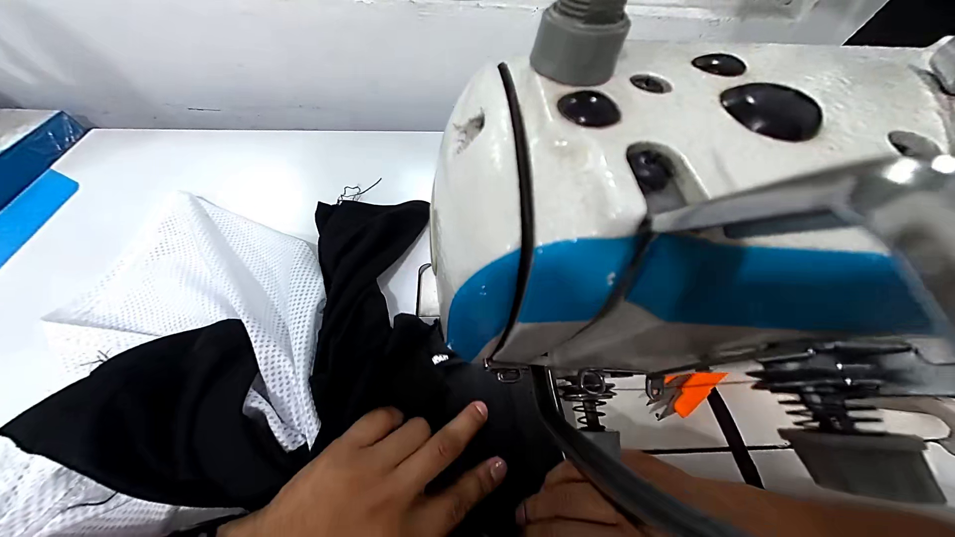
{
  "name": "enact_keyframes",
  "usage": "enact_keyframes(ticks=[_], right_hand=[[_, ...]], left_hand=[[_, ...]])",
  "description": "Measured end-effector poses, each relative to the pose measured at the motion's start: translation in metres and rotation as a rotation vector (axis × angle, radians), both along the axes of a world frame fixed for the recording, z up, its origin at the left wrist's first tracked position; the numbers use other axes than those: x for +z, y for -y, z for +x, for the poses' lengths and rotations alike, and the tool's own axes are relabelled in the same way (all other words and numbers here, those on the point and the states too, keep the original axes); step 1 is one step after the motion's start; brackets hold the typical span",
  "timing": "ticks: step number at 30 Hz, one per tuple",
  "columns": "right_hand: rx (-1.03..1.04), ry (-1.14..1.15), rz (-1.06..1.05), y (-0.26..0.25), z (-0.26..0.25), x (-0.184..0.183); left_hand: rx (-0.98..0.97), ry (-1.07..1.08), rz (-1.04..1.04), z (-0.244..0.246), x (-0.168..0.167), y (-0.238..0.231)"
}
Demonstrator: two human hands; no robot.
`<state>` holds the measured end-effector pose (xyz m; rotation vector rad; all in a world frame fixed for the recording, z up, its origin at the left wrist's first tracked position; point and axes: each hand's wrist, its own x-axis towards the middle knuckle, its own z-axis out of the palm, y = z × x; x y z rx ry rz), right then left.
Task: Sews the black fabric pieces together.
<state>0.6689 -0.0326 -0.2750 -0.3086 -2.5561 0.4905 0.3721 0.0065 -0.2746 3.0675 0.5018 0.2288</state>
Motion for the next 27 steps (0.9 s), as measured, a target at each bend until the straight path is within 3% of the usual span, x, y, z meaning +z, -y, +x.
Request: enact_keyframes(ticks=[4, 8, 21, 24, 27], right_hand=[[-0.051, 0.002, 0.077, -0.014, 0.002, -0.002], [-0.118, 0.042, 0.163, -0.024, 0.003, 0.000], [-0.267, 0.102, 0.108, -0.039, -0.001, 0.003], [-0.437, 0.241, 0.165, -0.038, 0.000, -0.006], [-0.515, 0.403, 0.118, -0.034, -0.003, 0.026]], left_hand=[[0.014, 0.106, 0.089, 0.002, -0.009, -0.021], [0.036, 0.148, 0.052, 0.003, -0.009, -0.039], [0.068, 0.191, 0.028, 0.006, -0.005, -0.060], [0.071, 0.191, 0.017, 0.007, -0.005, -0.061], [0.058, 0.197, 0.018, 0.008, -0.003, -0.064]])
